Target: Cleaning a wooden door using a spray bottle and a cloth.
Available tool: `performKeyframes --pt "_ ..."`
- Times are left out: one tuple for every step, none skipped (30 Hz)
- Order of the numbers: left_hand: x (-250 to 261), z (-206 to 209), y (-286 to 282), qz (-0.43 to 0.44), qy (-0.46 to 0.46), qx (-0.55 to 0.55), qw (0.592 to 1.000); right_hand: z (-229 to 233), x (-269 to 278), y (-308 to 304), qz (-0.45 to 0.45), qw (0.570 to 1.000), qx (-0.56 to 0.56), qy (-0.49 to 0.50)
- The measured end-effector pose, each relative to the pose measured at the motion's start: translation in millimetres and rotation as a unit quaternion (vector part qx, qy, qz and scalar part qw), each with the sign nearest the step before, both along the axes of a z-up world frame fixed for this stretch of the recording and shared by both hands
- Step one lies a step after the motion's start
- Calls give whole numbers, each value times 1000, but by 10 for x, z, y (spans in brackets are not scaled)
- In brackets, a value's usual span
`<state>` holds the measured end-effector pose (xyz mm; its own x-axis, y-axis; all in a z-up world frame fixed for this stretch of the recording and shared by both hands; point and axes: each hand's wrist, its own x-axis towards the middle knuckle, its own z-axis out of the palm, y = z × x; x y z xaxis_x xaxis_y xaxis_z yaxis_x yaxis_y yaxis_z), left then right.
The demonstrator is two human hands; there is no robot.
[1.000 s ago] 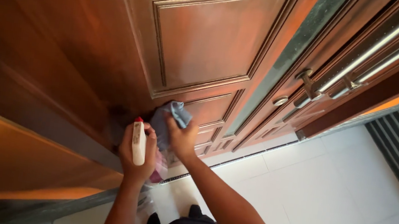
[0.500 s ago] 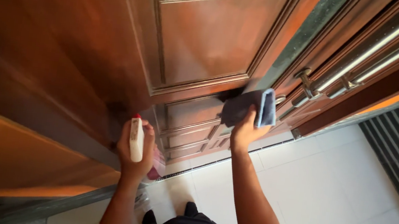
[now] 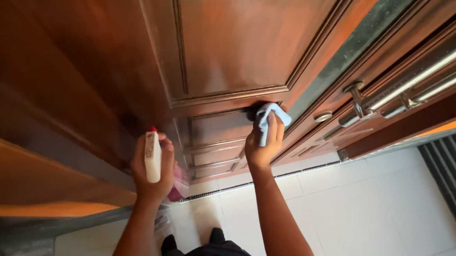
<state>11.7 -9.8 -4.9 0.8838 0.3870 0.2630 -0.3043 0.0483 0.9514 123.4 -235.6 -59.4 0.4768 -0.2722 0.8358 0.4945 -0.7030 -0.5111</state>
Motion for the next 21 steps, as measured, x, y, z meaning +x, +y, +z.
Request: performKeyframes --pt "-16 33 -5 6 12 4 1000 -76 8 -42 -1 999 -18 27" --pt "-33 68 -13 11 25 7 1000 -150 13 -86 -2 998 -36 54" --pt "-23 28 -12 12 23 8 1000 -335 24 -112 -1 998 -36 52" --pt "-13 -11 -11 15 11 9 1000 -519 35 -138 7 997 -24 70" --pt "-19 -54 -14 19 0 10 1000 -709 32 -166 16 996 -12 89" --pt "5 -39 -21 20 0 10 1000 -790 56 -179 18 996 -13 89" --pt "-9 -35 -30 21 17 1 1000 -894 28 -196 38 992 12 122" --pt "-24 -33 -42 22 33 -7 999 -999 -2 -215 57 986 36 155" --pt "-29 -19 -53 20 36 -5 999 -1197 0 -240 55 985 38 157" --pt "-35 -2 -64 29 28 5 999 -1394 -2 -264 63 978 55 191" --pt "-34 13 -92 40 19 13 999 -1577 14 -311 72 970 69 222" --pt "-38 -4 -99 39 20 13 999 -1811 64 -381 71 970 69 224" --pt "-33 -14 -98 35 14 11 999 -2038 135 -438 137 903 273 302" --pt "-29 -24 -94 32 8 10 999 -2265 205 -493 196 786 461 363" --pt "-41 22 -115 33 9 9 999 -2362 237 -641 196 786 460 364" --pt "-52 67 -136 39 12 11 999 -2462 271 -790 272 679 584 352" --pt "-55 112 -154 43 15 13 999 -2567 298 -936 337 550 691 328" --pt "-54 45 -147 42 16 14 999 -2119 63 -923 335 549 692 328" --pt "-35 -16 -143 40 5 11 999 -1599 -76 -855 373 527 697 312" --pt "-17 -78 -137 39 -5 8 999 -1019 -212 -767 410 503 701 295" --pt "-35 -49 -149 39 -2 7 999 -890 -274 -777 408 503 702 297"
